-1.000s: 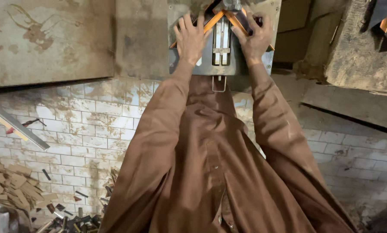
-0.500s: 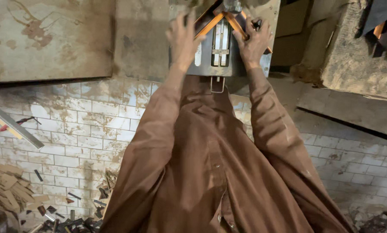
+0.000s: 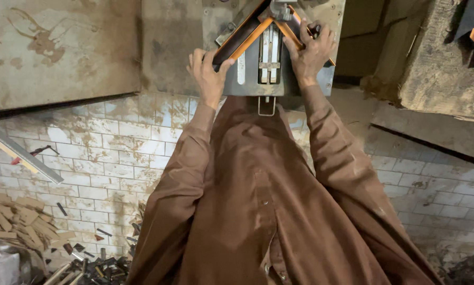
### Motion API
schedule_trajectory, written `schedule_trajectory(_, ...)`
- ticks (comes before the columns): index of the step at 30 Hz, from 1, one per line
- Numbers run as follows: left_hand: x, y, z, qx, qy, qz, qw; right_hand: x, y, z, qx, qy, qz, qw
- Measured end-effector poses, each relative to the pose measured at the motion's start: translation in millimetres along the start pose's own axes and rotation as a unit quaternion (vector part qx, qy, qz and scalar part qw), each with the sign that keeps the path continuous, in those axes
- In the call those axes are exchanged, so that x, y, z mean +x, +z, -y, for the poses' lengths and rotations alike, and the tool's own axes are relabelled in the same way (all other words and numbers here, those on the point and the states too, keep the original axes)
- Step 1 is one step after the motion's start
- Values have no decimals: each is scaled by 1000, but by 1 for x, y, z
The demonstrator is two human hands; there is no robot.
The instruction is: The person places mitered picture frame corners into a V-nail frame joining machine, aligns the joint, and operates the machine to press the corners together. They then set the joined frame onto a stack of completed frames and pick up the next unassembled corner pair to repeat the process.
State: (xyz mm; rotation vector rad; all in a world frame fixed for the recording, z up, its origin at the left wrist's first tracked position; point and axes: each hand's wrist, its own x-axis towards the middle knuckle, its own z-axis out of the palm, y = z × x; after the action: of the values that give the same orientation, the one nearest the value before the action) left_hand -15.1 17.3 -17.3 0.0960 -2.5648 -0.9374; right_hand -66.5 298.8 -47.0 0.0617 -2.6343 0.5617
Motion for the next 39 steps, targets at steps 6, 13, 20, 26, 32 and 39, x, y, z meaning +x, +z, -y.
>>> schedule_trajectory(6, 6, -4, -6, 9, -3, 3, 1000, 2, 6, -1, -15, -13, -42, 999)
schedule_trajectory(13, 5, -4, -7, 29, -16, 10, 999, 0, 0, 0, 13, -20, -37, 999)
schedule_trajectory(20, 3, 1, -2, 31, -8, 11, 999, 0, 4, 0, -8, 19, -22, 1000)
schedule_trajectory(26, 7, -1, -8, 23, -15, -3, 1000, 4, 2, 4, -7, 3, -43, 999)
schedule_trajectory(32, 5, -7, -10, 28, -10, -8, 1000, 8, -13, 15, -17, 9, -36, 999)
schedule_trajectory(39, -2, -12, -4, 70, 14, 19, 997, 11, -33, 27, 37, 48, 22, 998)
